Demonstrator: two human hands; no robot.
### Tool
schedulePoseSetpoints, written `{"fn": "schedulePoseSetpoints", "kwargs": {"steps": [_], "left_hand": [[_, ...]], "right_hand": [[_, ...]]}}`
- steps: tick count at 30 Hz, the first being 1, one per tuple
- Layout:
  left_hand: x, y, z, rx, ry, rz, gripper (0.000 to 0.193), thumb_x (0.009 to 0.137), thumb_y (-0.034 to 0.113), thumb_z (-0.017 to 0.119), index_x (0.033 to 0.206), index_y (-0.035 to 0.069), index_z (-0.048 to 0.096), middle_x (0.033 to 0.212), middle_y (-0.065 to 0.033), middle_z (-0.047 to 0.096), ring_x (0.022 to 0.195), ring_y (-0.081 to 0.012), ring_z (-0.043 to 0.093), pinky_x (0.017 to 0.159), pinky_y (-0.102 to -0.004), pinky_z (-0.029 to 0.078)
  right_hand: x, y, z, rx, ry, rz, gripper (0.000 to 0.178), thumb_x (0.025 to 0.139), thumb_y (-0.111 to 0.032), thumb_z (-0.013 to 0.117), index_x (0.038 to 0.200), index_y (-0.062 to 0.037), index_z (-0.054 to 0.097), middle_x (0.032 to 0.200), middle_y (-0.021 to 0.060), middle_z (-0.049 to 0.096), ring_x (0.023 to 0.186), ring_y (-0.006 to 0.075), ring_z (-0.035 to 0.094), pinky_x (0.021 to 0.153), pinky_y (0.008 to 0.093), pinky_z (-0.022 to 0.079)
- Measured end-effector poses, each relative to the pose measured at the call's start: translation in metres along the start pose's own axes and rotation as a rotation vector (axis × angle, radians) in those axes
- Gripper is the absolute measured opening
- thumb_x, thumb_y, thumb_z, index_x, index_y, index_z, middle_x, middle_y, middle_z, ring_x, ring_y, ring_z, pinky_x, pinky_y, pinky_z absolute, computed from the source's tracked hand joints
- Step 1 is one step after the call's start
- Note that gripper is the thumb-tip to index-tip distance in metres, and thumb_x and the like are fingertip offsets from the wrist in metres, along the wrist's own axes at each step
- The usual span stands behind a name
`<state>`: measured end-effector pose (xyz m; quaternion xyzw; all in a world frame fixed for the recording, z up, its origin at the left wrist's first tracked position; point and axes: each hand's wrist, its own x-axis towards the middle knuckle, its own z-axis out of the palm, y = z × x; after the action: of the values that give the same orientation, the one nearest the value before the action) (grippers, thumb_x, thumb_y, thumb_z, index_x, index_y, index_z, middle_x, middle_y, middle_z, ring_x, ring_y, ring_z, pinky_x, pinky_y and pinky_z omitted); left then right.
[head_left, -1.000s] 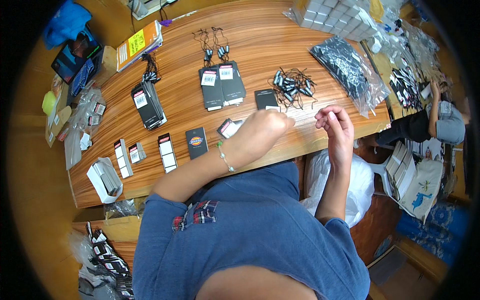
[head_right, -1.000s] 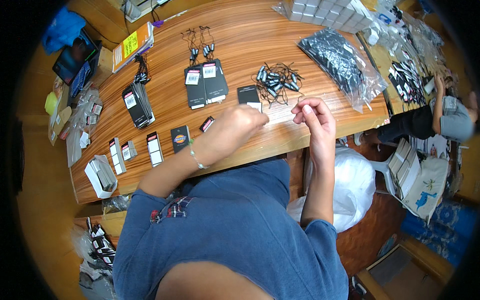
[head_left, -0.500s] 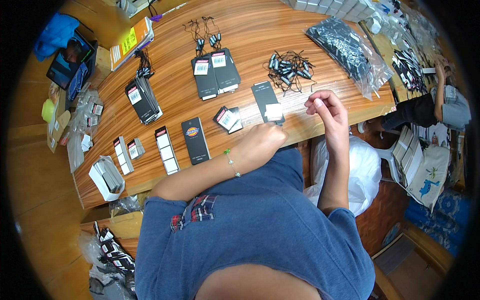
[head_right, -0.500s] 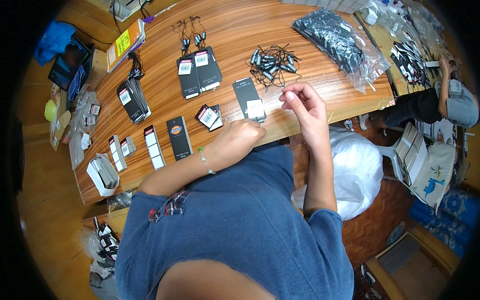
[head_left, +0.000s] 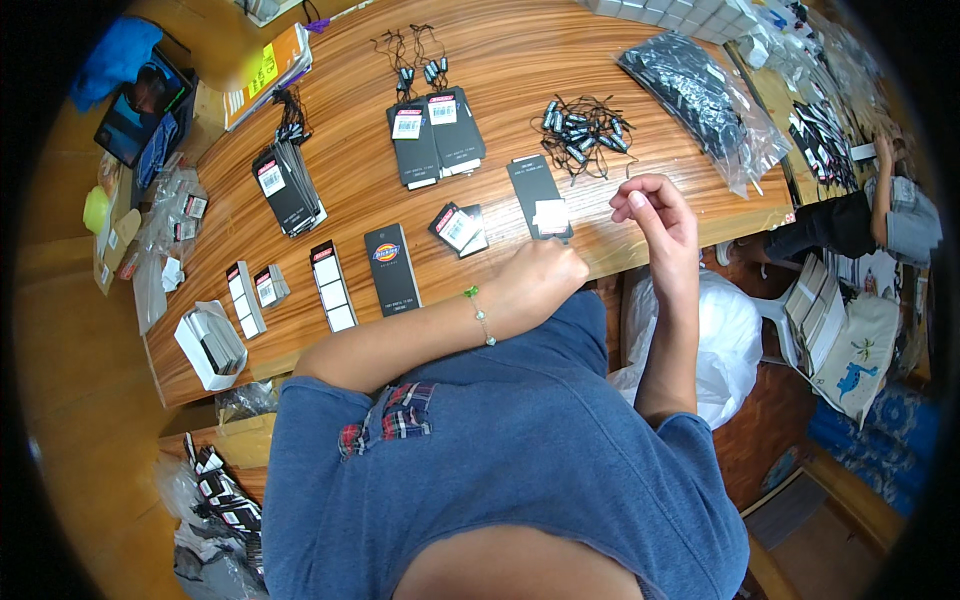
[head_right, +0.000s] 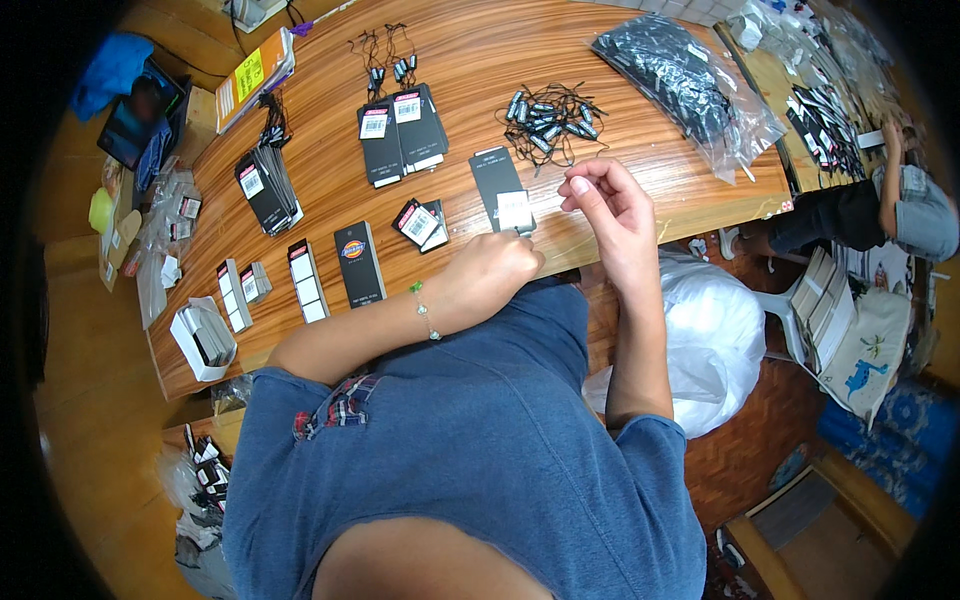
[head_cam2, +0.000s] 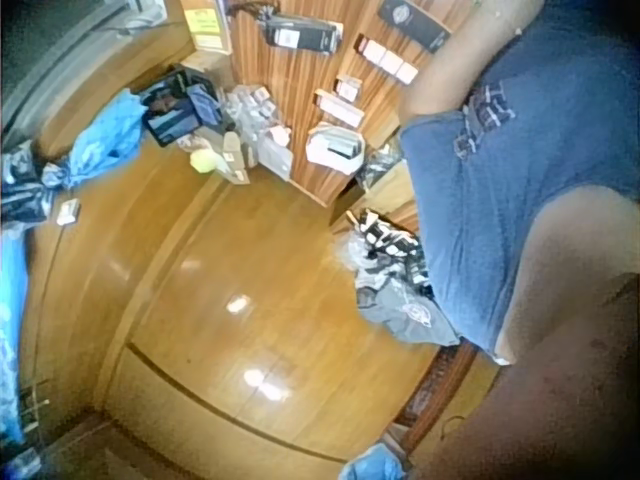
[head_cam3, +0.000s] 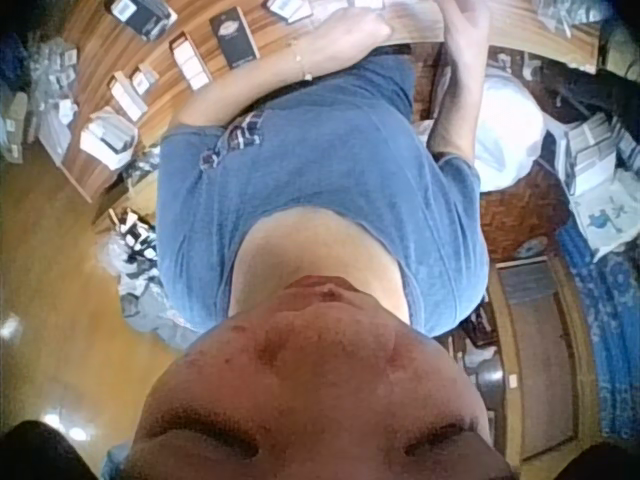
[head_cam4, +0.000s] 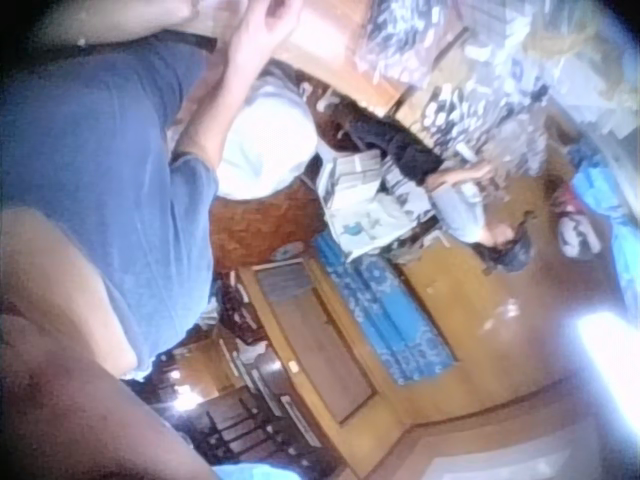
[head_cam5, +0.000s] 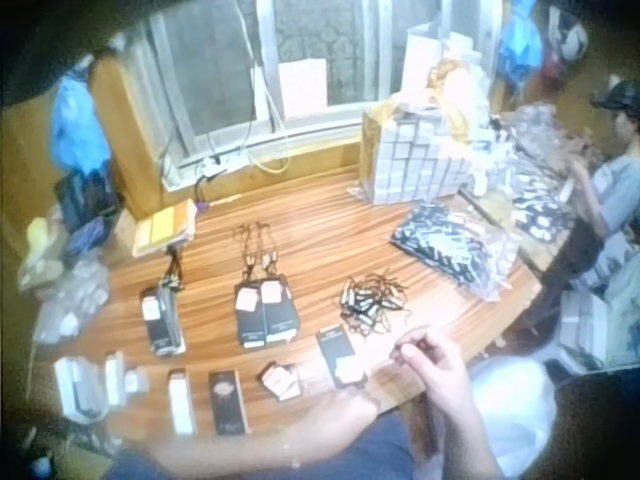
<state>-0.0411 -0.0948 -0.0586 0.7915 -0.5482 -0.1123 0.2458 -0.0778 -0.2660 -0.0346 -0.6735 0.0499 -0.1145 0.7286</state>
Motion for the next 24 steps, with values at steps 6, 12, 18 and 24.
{"fn": "schedulePoseSetpoints", "kwargs": {"steps": [6,12,18,24], "left_hand": [[0.007,-0.021,-0.035,-0.142,0.061,-0.131,0.011,0.075,0.007,0.060,0.084,0.002,0.061,0.077,-0.0178,0.063,0.074,-0.0300,0.062,0.066,-0.0377,0.050],[0.021,-0.025,-0.090,-0.557,0.240,-0.138,0.015,0.078,0.011,0.061,0.091,0.003,0.061,0.087,-0.0104,0.062,0.087,-0.0228,0.060,0.078,-0.0331,0.046],[-0.006,-0.020,-0.083,-0.408,0.616,-0.013,0.035,0.075,0.020,0.066,0.104,0.004,0.055,0.107,-0.0132,0.053,0.105,-0.0266,0.049,0.091,-0.0363,0.037],[-0.017,-0.014,-0.067,-0.226,0.676,-0.056,0.072,0.068,0.029,0.073,0.124,0.006,0.034,0.125,-0.0171,0.037,0.117,-0.0324,0.038,0.097,-0.0390,0.033]], "right_hand": [[-0.001,-0.002,0.001,-0.160,-0.162,0.031,0.024,0.085,-0.014,0.059,0.103,0.0006,0.055,0.089,0.0030,0.057,0.077,0.0081,0.050,0.068,0.0214,0.041],[0.011,0.002,0.019,-0.110,-0.338,0.158,0.025,0.085,-0.017,0.058,0.103,-0.0003,0.058,0.075,-0.0009,0.054,0.066,0.0057,0.046,0.059,0.0192,0.036],[0.033,-0.017,0.042,0.402,-0.255,0.182,0.019,0.091,-0.017,0.049,0.094,-0.0015,0.059,0.064,0.0004,0.055,0.057,0.0052,0.047,0.054,0.0167,0.036],[0.048,-0.025,0.064,0.708,-0.288,0.117,0.016,0.092,-0.014,0.043,0.098,-0.0009,0.050,0.073,0.0120,0.057,0.060,0.0123,0.051,0.059,0.0210,0.043]]}}
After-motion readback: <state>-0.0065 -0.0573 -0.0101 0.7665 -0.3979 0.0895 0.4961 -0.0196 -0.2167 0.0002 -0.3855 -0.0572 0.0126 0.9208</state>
